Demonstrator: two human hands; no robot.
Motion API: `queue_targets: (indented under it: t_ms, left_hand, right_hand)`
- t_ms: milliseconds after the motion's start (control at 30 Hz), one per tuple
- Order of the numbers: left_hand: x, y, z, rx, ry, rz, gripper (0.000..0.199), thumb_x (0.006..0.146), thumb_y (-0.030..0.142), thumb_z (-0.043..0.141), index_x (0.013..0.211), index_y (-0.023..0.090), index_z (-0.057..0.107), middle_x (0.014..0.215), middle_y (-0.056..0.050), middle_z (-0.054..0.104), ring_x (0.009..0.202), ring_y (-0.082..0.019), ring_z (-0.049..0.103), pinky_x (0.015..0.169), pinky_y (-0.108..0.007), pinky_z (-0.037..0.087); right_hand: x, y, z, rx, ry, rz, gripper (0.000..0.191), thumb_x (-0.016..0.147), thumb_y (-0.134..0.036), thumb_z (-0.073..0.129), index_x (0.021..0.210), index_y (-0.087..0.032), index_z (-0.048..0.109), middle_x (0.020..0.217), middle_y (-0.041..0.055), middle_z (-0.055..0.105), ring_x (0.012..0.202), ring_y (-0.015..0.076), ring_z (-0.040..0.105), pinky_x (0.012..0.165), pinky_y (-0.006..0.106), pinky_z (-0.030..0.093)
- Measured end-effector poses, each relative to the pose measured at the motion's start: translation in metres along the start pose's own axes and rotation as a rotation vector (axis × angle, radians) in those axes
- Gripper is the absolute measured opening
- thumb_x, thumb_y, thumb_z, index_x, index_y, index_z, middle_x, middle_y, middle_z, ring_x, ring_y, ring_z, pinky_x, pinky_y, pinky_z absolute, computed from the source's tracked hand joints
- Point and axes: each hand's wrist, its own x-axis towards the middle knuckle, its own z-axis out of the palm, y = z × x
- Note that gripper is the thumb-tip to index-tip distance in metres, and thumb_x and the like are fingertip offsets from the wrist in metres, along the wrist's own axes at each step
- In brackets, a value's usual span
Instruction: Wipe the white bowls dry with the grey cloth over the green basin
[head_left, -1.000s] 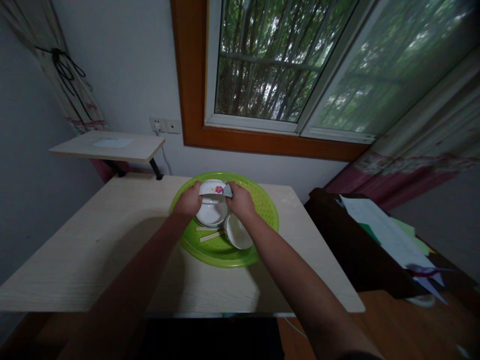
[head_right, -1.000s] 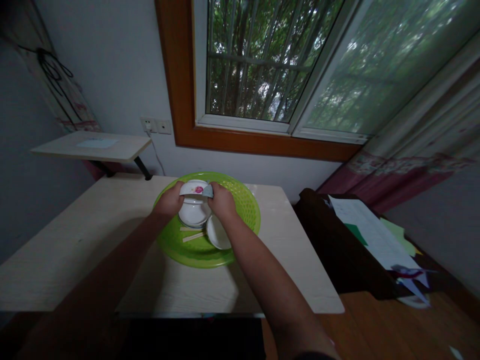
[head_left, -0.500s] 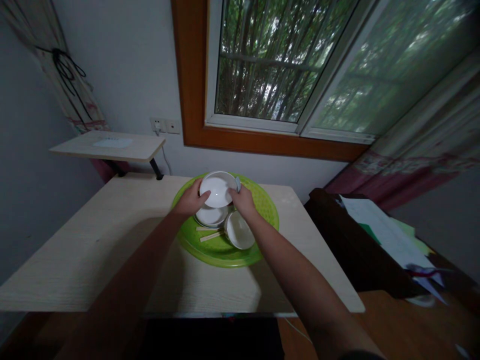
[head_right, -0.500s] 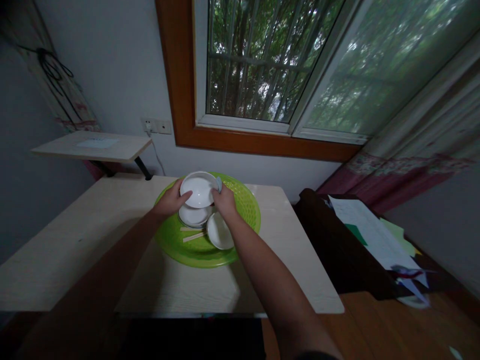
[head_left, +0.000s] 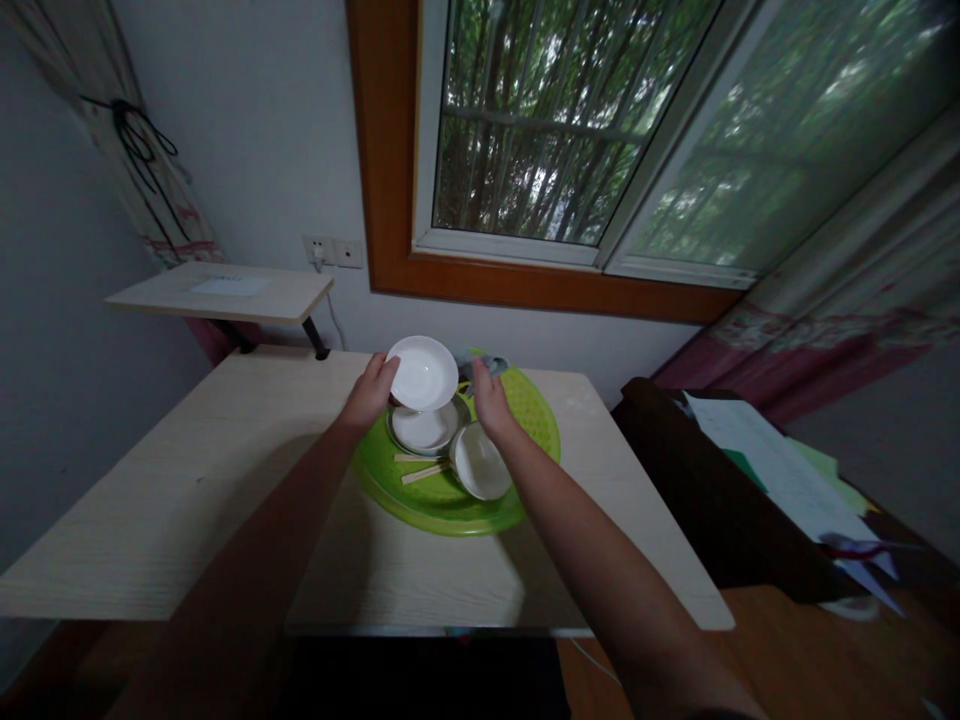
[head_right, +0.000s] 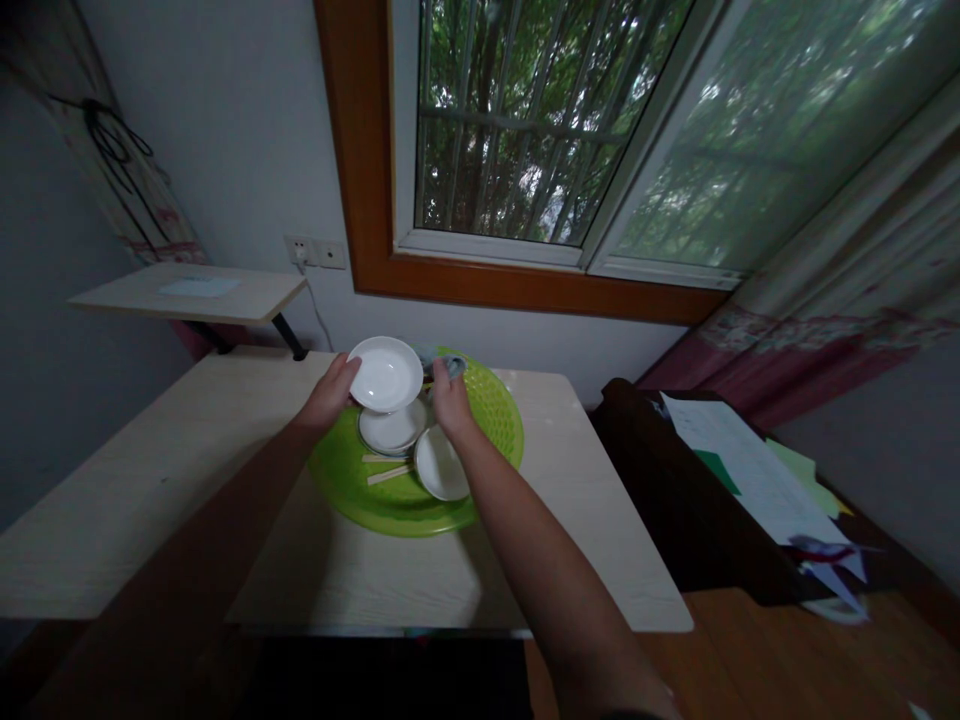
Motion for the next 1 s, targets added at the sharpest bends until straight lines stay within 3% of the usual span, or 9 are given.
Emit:
queue_targets:
  t_ms: [100, 200, 267, 400, 467, 567, 733, 867, 1000]
  left_hand:
    - [-0.002, 0.002, 0.001, -0.015, 0.011, -0.034, 0.044, 0.093, 0.06, 0.053, 0.109, 0.021, 0.063, 0.094, -0.007, 0.07, 0.094, -0.025, 0.067, 0.079, -0.036, 0.055]
    - [-0.003, 0.003, 0.002, -0.002, -0.013, -0.05, 0.043, 0.092, 0.06, 0.055, 0.106, 0.02, 0.064, 0.088, -0.006, 0.069, 0.088, -0.024, 0.067, 0.076, -0.034, 0.055]
    - [-0.003, 0.005, 0.003, 0.002, -0.042, -0.049, 0.043, 0.091, 0.06, 0.056, 0.104, 0.02, 0.064, 0.084, -0.005, 0.068, 0.085, -0.023, 0.066, 0.074, -0.033, 0.054]
    - [-0.002, 0.004, 0.003, 0.055, -0.105, -0.018, 0.044, 0.092, 0.062, 0.053, 0.106, 0.021, 0.064, 0.084, -0.004, 0.067, 0.08, -0.021, 0.064, 0.07, -0.031, 0.052]
    - [-0.002, 0.003, 0.003, 0.095, -0.115, 0.019, 0.044, 0.093, 0.061, 0.052, 0.108, 0.022, 0.064, 0.09, -0.004, 0.068, 0.082, -0.021, 0.065, 0.072, -0.031, 0.052]
    - [-0.001, 0.001, 0.004, 0.092, -0.087, 0.057, 0.041, 0.092, 0.058, 0.055, 0.109, 0.022, 0.064, 0.098, -0.005, 0.07, 0.091, -0.022, 0.064, 0.081, -0.033, 0.051]
    - [-0.001, 0.0, 0.005, 0.082, -0.11, 0.027, 0.042, 0.092, 0.06, 0.053, 0.107, 0.022, 0.064, 0.091, -0.004, 0.068, 0.091, -0.023, 0.063, 0.082, -0.034, 0.051]
    - [-0.002, 0.002, 0.005, 0.131, -0.144, 0.054, 0.039, 0.093, 0.058, 0.052, 0.101, 0.021, 0.063, 0.089, -0.004, 0.067, 0.091, -0.022, 0.062, 0.083, -0.033, 0.051]
    - [-0.004, 0.004, 0.006, 0.093, -0.169, 0.034, 0.039, 0.092, 0.059, 0.053, 0.095, 0.022, 0.064, 0.085, -0.004, 0.067, 0.084, -0.023, 0.063, 0.078, -0.034, 0.052]
  right_hand:
    - [-0.001, 0.0, -0.001, 0.033, 0.103, -0.097, 0.037, 0.099, -0.048, 0.03, 0.108, -0.021, 0.054, 0.102, 0.0078, 0.06, 0.092, 0.022, 0.062, 0.087, 0.038, 0.054]
    - [-0.006, -0.006, -0.001, -0.095, 0.184, -0.307, 0.028, 0.098, -0.042, 0.041, 0.112, -0.021, 0.053, 0.114, 0.0105, 0.053, 0.11, 0.0244, 0.055, 0.102, 0.044, 0.048]
    - [-0.011, -0.011, 0.0, -0.169, 0.142, -0.421, 0.03, 0.096, -0.038, 0.05, 0.122, -0.021, 0.05, 0.119, 0.0119, 0.05, 0.116, 0.0253, 0.052, 0.106, 0.047, 0.046]
    - [-0.018, -0.019, 0.007, -0.219, -0.07, -0.581, 0.061, 0.086, -0.032, 0.07, 0.138, -0.022, 0.04, 0.127, 0.0141, 0.046, 0.121, 0.029, 0.049, 0.104, 0.05, 0.048]
    - [-0.02, -0.02, 0.009, -0.204, -0.126, -0.629, 0.066, 0.084, -0.031, 0.074, 0.139, -0.022, 0.039, 0.131, 0.0151, 0.046, 0.125, 0.0296, 0.048, 0.104, 0.049, 0.049]
    - [-0.02, -0.02, 0.009, -0.158, -0.15, -0.655, 0.058, 0.087, -0.033, 0.074, 0.135, -0.021, 0.044, 0.129, 0.0149, 0.05, 0.122, 0.0271, 0.052, 0.103, 0.046, 0.05]
    - [-0.017, -0.019, 0.006, -0.281, -0.339, -0.682, 0.017, 0.099, -0.024, 0.057, 0.113, -0.018, 0.064, 0.122, 0.013, 0.063, 0.117, 0.0229, 0.06, 0.104, 0.04, 0.05]
    - [-0.022, -0.023, 0.008, -0.5, -0.537, -0.692, 0.035, 0.097, -0.012, 0.05, 0.127, -0.018, 0.067, 0.143, 0.0121, 0.061, 0.128, 0.0222, 0.058, 0.111, 0.037, 0.046]
    - [-0.03, -0.037, 0.007, -0.749, -0.559, -0.583, 0.049, 0.098, -0.015, 0.049, 0.147, -0.019, 0.055, 0.151, 0.0114, 0.056, 0.126, 0.0252, 0.059, 0.109, 0.039, 0.046]
